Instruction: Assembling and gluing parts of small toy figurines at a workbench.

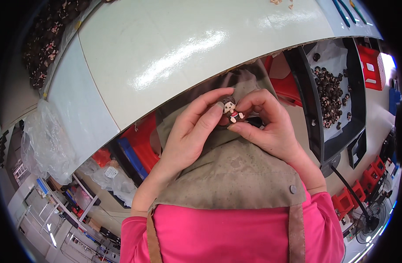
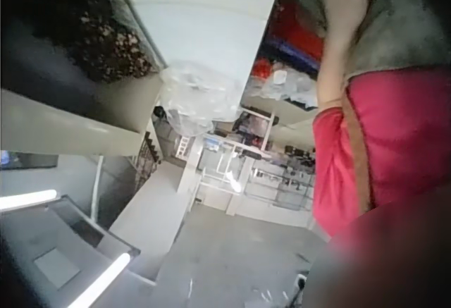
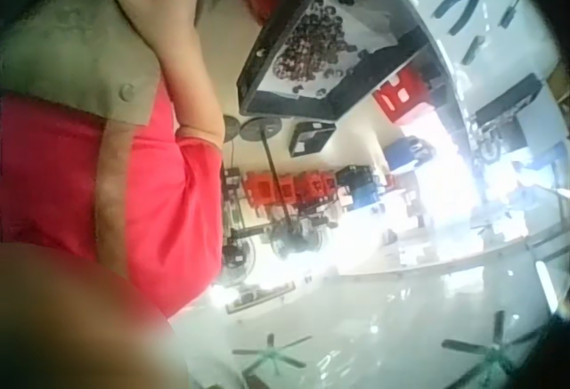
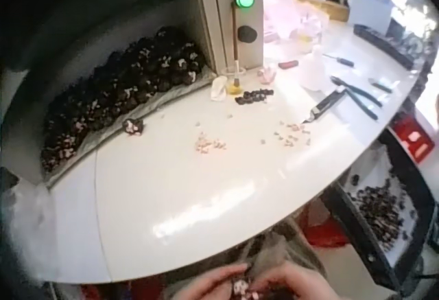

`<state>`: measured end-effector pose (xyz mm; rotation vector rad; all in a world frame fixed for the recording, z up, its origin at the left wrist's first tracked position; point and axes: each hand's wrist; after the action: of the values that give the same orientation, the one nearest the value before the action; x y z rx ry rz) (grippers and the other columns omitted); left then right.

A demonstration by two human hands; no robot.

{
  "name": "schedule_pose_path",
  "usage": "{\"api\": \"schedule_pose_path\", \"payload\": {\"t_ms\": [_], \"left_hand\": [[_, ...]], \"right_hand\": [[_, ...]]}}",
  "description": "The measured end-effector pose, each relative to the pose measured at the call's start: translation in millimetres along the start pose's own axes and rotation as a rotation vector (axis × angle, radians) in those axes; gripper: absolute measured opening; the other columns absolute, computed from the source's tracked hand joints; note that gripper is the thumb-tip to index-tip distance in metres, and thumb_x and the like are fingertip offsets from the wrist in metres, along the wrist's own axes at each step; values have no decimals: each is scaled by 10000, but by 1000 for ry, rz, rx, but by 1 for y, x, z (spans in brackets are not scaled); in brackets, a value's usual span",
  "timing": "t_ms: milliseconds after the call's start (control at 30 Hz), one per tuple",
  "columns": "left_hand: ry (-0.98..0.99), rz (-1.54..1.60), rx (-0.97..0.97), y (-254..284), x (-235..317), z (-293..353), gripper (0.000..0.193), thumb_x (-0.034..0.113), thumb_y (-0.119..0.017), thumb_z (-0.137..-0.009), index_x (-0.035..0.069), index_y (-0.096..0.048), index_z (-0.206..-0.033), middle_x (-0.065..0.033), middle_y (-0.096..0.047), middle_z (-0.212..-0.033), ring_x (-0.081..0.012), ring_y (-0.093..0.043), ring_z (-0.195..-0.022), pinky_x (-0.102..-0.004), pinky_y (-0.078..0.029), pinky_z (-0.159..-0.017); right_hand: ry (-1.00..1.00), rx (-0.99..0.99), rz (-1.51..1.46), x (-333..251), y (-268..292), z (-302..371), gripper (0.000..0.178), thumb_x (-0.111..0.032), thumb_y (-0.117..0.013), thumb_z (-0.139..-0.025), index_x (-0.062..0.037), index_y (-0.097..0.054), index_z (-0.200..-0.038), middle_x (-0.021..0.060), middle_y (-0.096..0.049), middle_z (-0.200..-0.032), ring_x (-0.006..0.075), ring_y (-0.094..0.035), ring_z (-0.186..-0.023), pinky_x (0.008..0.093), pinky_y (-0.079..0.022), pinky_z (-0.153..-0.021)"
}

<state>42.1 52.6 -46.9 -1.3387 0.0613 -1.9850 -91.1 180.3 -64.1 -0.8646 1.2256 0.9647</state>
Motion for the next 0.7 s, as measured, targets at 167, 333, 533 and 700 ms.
{"api": "schedule_pose_path", "payload": {"t_ms": [167, 333, 533, 700], "left_hand": [[-109, -283, -19, 5, -3, 0, 353, 139, -442, -966, 22, -471, -1298, -53, -547, -1029, -115, -533, -967, -240, -416, -853], [-274, -583, -18, 4, -2, -1, 355, 104, -424, -949, 8, -460, -1288, -90, -518, -971, -170, -512, -894, -262, -403, -816], [-289, -660, -20, 2, 2, -2, 401, 49, -370, -903, -5, -482, -1285, -89, -541, -1037, -153, -533, -964, -249, -399, -857], [-270, -655, -37, 2, 7, -1, 401, 50, -371, -909, -10, -473, -1292, -98, -545, -1068, -166, -531, -992, -257, -394, -876]], "right_hand": [[79, 61, 42, 4, -2, 0, 307, -22, -730, -757, -26, -518, -980, 57, -564, -950, 129, -585, -831, 259, -486, -743], [136, 84, 201, -2, -5, -3, 286, -33, -728, -736, -33, -538, -949, 66, -572, -894, 153, -622, -771, 260, -522, -675], [160, 93, 248, -4, -7, -4, 289, -22, -721, -725, -32, -517, -929, 66, -558, -886, 162, -621, -758, 266, -531, -670], [125, 62, 245, -9, -6, -4, 327, 21, -697, -702, -32, -468, -930, 71, -543, -874, 144, -540, -760, 250, -453, -692]]}}
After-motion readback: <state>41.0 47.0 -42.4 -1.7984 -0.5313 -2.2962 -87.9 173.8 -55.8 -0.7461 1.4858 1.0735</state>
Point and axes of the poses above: each hand's wrist, its own z-axis away from the middle knuckle, its own y-axis out of the back of the hand, x = y × z
